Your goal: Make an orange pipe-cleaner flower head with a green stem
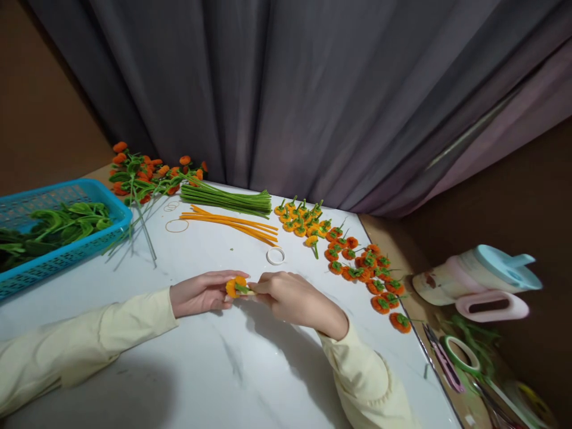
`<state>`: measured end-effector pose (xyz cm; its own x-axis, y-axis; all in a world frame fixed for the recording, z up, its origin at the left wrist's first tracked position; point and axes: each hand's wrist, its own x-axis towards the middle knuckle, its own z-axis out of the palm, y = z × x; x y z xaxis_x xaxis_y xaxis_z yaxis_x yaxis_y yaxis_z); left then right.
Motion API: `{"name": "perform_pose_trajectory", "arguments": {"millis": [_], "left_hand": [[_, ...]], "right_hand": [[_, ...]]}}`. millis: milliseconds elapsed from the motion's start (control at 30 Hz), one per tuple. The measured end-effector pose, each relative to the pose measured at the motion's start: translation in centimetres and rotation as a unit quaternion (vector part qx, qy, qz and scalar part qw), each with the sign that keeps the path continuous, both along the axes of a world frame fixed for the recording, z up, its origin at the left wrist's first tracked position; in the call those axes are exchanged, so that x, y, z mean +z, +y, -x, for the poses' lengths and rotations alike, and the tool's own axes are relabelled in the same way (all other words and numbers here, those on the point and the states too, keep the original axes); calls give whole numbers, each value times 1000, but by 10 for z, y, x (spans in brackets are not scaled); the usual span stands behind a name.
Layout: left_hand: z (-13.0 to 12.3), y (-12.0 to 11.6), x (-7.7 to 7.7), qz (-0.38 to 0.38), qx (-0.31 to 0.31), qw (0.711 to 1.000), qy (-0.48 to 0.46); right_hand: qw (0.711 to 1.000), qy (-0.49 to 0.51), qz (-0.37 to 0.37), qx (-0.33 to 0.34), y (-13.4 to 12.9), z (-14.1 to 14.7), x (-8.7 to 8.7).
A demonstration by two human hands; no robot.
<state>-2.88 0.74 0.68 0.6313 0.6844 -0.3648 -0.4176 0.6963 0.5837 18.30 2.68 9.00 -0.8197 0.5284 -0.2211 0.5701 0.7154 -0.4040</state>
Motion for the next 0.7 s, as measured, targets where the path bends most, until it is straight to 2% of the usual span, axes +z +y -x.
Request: {"name": "perform_pose_trajectory", "arguments": {"millis": [400,700], "left_hand": [[-1,-1,-3,-46,1,999,18],[-3,-3,-2,-83,30,995,53]], "right_hand": [[1000,-19,10,-11,1,1,-2],[999,36,29,-19,0,4,-7]]}}
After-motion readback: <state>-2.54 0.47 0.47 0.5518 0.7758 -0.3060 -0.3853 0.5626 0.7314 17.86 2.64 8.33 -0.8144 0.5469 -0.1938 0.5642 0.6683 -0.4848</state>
